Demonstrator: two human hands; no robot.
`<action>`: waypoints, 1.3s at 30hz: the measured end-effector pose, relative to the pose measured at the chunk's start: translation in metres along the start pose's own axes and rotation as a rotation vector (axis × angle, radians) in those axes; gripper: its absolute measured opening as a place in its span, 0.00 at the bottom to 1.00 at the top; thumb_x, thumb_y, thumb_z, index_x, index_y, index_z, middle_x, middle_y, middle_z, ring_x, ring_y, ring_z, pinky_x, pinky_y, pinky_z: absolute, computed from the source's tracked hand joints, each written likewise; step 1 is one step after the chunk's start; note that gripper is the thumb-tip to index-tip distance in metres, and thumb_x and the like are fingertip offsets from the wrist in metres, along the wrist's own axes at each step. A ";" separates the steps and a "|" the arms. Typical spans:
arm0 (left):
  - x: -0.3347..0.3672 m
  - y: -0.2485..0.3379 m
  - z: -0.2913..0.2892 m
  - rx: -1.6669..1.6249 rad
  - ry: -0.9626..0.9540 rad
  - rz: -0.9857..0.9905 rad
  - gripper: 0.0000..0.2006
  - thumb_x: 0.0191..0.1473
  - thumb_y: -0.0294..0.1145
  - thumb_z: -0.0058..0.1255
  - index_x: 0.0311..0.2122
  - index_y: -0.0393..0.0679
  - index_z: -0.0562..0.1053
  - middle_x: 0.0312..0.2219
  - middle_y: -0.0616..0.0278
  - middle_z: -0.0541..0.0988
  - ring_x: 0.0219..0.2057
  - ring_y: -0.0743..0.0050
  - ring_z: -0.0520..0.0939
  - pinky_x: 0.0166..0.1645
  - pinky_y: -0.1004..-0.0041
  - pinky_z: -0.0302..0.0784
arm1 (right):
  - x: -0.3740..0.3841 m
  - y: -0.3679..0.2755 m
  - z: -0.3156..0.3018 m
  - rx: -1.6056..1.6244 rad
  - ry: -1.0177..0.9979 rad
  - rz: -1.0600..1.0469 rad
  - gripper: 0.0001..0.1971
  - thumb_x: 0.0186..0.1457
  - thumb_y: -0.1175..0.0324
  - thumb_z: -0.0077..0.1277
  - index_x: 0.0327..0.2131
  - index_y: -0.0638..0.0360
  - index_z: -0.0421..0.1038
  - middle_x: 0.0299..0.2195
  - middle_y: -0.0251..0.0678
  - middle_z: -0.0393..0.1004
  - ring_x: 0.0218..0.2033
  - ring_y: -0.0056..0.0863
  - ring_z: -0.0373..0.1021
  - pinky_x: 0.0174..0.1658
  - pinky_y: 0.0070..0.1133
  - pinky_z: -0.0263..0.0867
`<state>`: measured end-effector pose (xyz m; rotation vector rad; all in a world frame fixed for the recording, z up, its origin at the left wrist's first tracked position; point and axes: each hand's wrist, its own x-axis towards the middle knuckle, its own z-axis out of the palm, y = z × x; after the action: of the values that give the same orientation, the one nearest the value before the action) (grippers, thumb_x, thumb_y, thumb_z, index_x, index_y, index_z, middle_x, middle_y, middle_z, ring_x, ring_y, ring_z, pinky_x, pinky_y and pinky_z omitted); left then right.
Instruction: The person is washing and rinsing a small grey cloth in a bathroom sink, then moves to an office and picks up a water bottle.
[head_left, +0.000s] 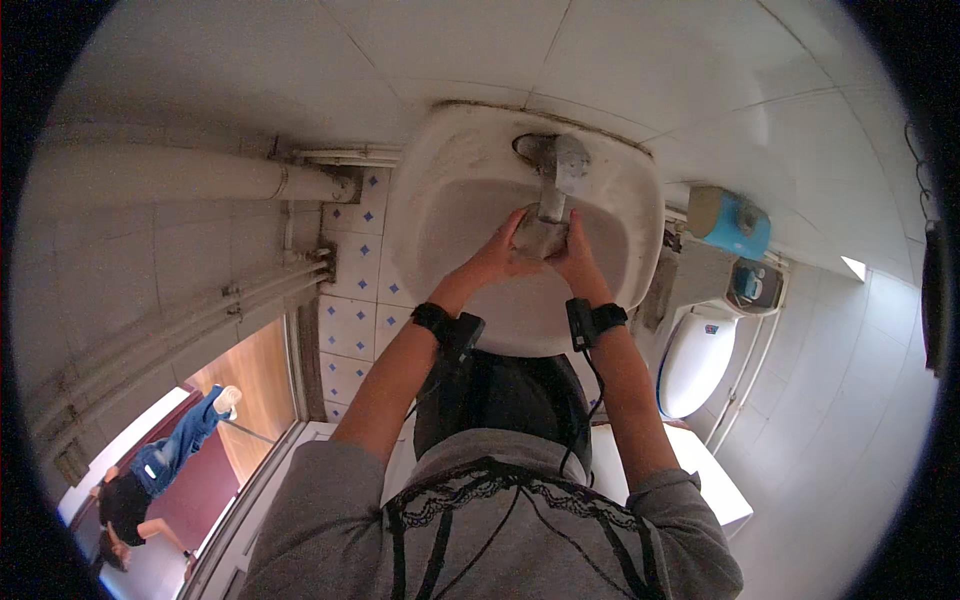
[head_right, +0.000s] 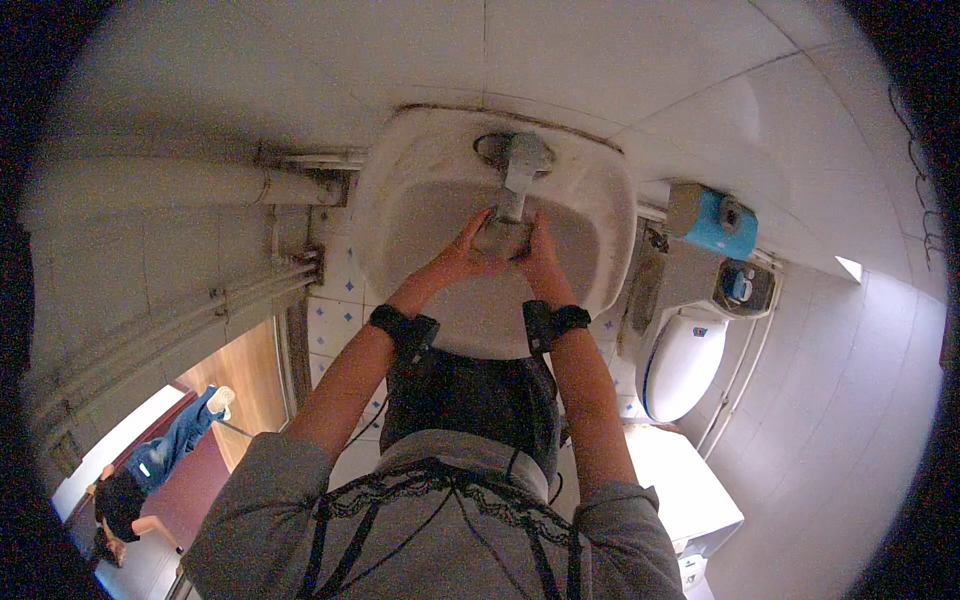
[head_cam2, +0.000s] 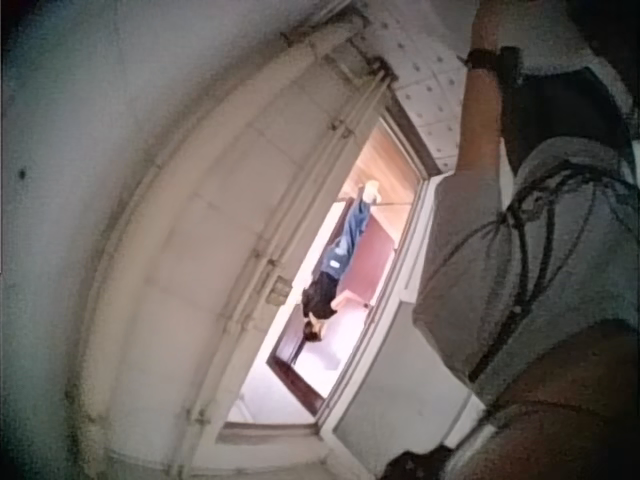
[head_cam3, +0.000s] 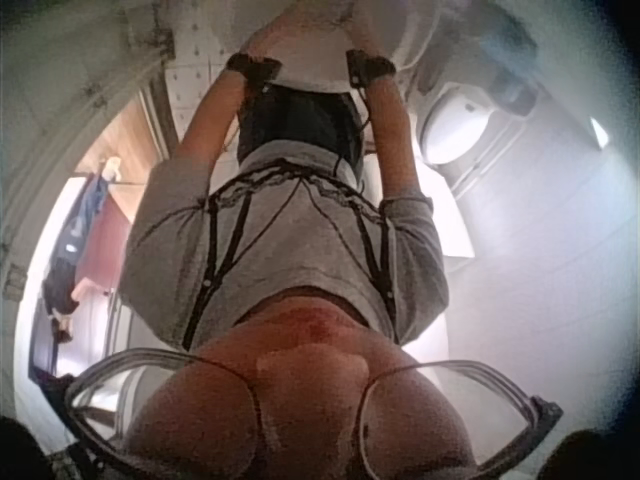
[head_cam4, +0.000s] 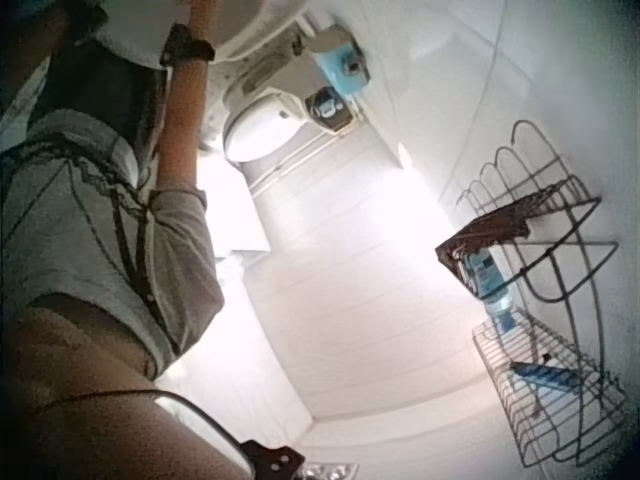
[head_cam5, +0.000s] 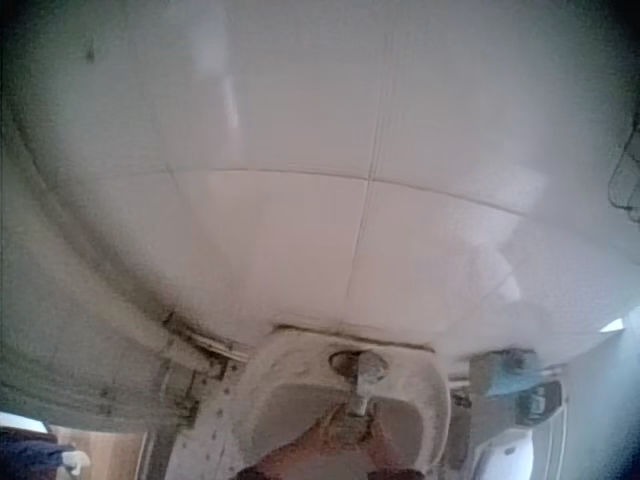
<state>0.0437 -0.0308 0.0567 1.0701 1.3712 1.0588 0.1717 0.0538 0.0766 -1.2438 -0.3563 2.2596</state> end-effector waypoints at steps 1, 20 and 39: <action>-0.002 0.003 -0.001 -0.107 -0.032 -0.029 0.39 0.38 0.36 0.57 0.54 0.45 0.49 0.48 0.54 0.59 0.45 0.60 0.67 0.45 0.66 0.66 | -0.005 -0.003 0.004 0.002 0.036 0.086 0.28 0.55 0.48 0.26 0.48 0.63 0.53 0.45 0.43 0.61 0.46 0.34 0.60 0.48 0.30 0.58; -0.058 0.011 -0.058 -0.112 0.548 -0.639 0.43 0.36 0.66 0.45 0.47 0.33 0.61 0.43 0.51 0.64 0.41 0.64 0.68 0.43 0.69 0.63 | 0.111 0.032 -0.038 -1.317 -0.473 -0.495 0.19 0.50 0.69 0.43 0.48 0.51 0.58 0.42 0.34 0.64 0.40 0.29 0.62 0.44 0.19 0.59; -0.031 0.084 -0.049 0.252 0.130 -0.630 0.32 0.43 0.56 0.44 0.44 0.36 0.64 0.41 0.50 0.68 0.42 0.57 0.69 0.47 0.68 0.60 | -0.041 0.008 0.000 -0.708 -0.475 -0.295 0.24 0.49 0.68 0.47 0.50 0.55 0.53 0.44 0.34 0.63 0.46 0.26 0.60 0.50 0.23 0.56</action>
<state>0.0003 -0.0452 0.1474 0.6672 1.8203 0.5048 0.1865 0.0240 0.1015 -0.8362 -1.5101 2.2034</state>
